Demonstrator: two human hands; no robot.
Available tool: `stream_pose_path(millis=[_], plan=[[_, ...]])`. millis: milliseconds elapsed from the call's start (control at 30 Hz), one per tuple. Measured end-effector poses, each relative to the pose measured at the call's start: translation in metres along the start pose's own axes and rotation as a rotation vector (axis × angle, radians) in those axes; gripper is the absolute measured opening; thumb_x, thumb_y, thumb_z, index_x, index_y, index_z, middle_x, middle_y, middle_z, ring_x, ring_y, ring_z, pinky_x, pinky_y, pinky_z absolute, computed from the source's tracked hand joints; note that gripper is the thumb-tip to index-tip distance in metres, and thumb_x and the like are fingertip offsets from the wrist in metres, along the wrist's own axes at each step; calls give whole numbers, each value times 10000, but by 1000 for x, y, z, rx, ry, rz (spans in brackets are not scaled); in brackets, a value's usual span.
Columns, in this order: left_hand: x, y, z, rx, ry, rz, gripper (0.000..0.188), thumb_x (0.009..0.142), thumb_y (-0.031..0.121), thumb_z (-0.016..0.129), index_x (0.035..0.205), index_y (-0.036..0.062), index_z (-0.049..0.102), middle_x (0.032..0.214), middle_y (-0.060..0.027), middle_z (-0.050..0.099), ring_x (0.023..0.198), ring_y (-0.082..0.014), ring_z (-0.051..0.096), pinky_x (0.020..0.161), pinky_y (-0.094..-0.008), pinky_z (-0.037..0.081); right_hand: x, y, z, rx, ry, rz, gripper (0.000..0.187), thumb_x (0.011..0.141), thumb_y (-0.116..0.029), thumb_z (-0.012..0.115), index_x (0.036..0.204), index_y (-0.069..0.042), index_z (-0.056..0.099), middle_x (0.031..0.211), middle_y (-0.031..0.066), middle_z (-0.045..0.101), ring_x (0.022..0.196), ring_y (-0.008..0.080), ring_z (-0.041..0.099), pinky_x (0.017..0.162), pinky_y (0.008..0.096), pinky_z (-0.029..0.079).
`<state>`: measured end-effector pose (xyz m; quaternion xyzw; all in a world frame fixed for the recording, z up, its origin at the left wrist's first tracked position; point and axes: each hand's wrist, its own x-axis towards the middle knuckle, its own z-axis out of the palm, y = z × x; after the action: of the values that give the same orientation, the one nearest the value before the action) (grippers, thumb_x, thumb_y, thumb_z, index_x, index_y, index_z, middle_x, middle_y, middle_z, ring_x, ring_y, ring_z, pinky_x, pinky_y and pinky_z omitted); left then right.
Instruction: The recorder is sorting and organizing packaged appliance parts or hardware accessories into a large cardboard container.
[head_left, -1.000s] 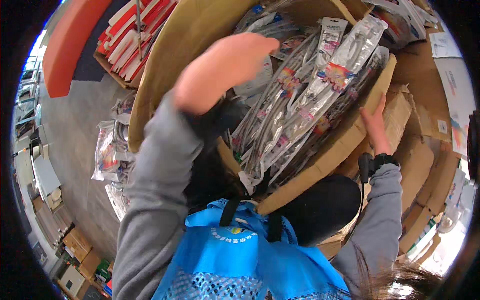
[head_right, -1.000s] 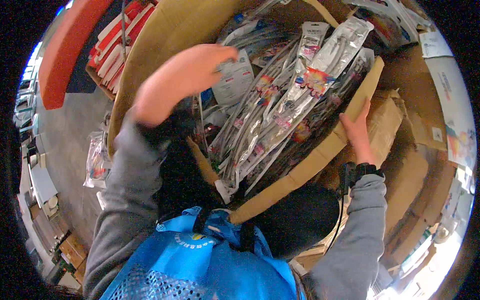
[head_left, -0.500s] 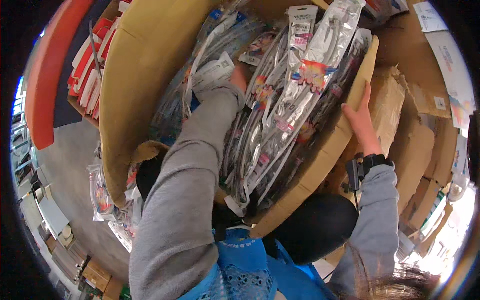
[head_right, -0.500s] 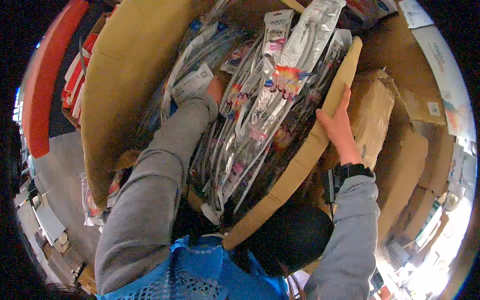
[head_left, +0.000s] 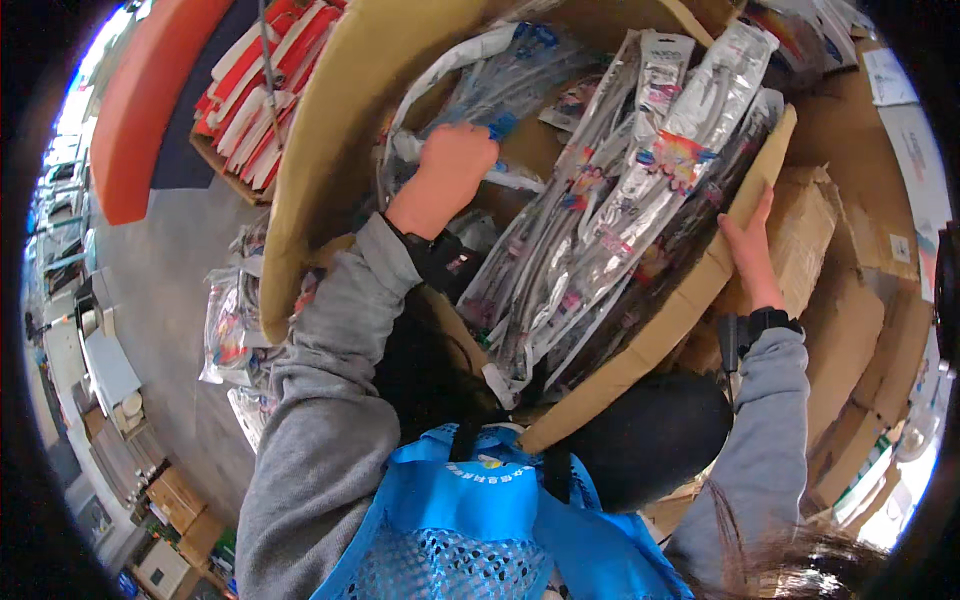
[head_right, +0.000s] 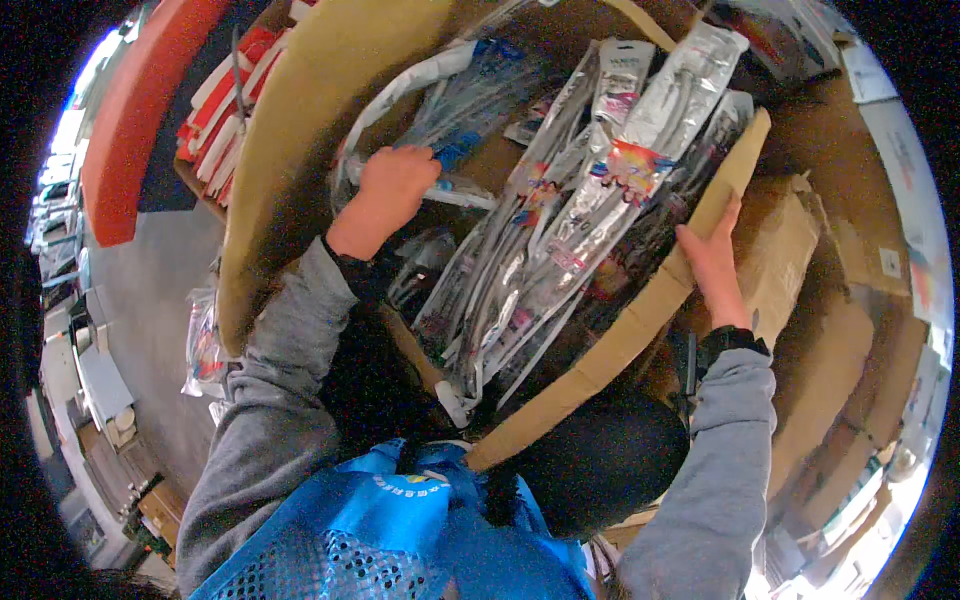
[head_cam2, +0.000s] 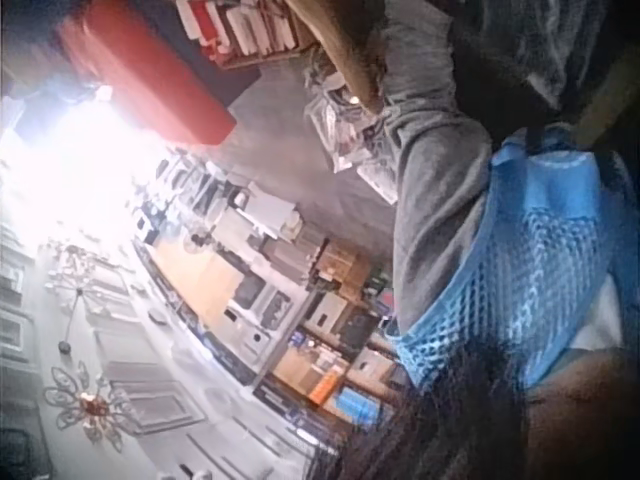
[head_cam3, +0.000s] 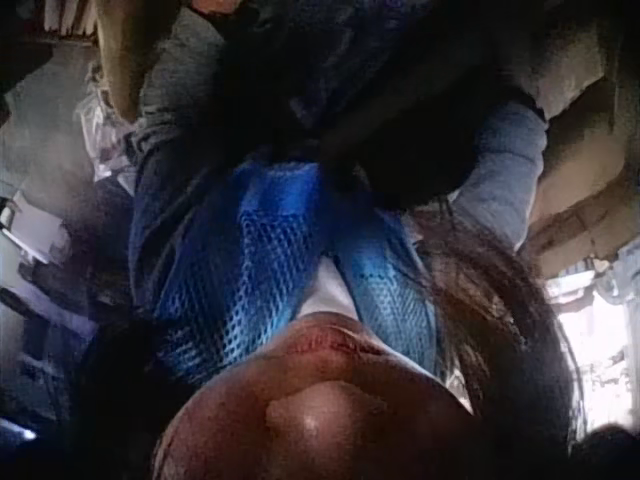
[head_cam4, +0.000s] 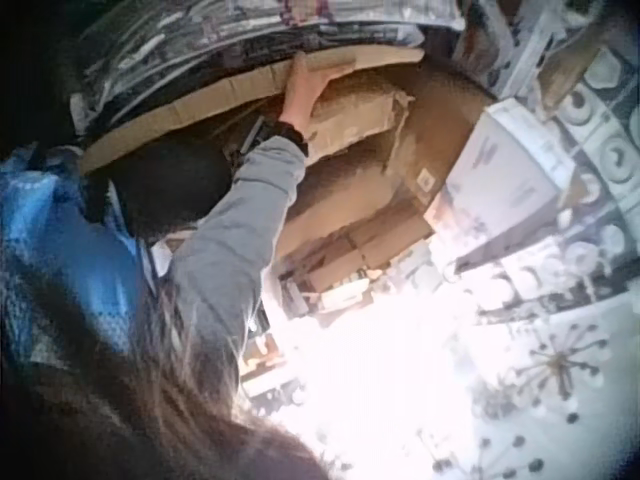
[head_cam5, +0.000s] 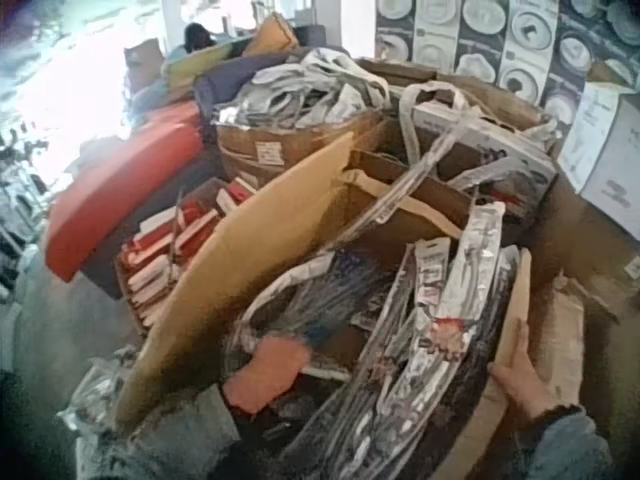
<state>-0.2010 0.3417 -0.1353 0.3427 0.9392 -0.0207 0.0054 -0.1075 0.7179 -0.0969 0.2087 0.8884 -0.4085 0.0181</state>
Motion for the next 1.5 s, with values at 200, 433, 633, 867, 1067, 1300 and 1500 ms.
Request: stream_pose_path(millis=[200,433,633,867,1067,1300,1500], plan=[[6,-64,-48,-412,87,-399,336,622,182,631,903,11,558,844,-168,593,793,-321,574,696,-383,460,2,10,0,-73,10,-84,856,730,-116,587,1347,-51,-2,1332,171,239,1149,243,361,952,300,302],[-80,-34,-148,-641,747,-440,406,652,203,669,960,-21,529,783,-177,583,720,-270,585,666,-325,458,0,13,-3,40,15,-126,835,738,-140,596,1352,-46,38,1368,160,177,1213,244,268,984,299,259],[-222,-2,-215,-202,1365,-824,433,689,-58,612,1099,-25,477,984,-129,549,830,-171,558,647,-282,471,-3,10,-6,-114,48,-135,809,751,-126,580,1351,-43,44,1372,167,181,1229,259,258,1000,311,226],[-284,-82,-157,542,122,-890,492,594,5,591,1063,144,533,883,-120,486,852,-283,499,697,-371,424,-6,5,-6,-17,-4,-98,819,752,-147,591,1350,-35,42,1368,161,187,1225,246,263,1001,296,220],[-276,-78,-51,10,-236,-572,363,667,-19,497,1022,44,539,898,-165,514,916,-310,495,789,-371,401,-1,8,-4,8,8,-134,847,729,-136,617,1344,-23,46,1362,172,177,1229,259,247,1004,303,218],[-221,-53,-197,-130,433,-810,264,700,5,541,962,20,569,882,-136,586,737,-302,578,652,-353,466,0,8,-3,-104,28,-113,860,734,-147,612,1337,-14,13,1332,190,230,1165,258,339,962,293,286],[-50,28,-84,-513,25,-107,360,711,148,581,1037,18,499,976,-186,551,921,-354,517,816,-399,412,-6,-1,-4,-37,-2,-93,860,735,-135,605,1338,-20,4,1319,182,253,1134,245,370,939,291,318]])
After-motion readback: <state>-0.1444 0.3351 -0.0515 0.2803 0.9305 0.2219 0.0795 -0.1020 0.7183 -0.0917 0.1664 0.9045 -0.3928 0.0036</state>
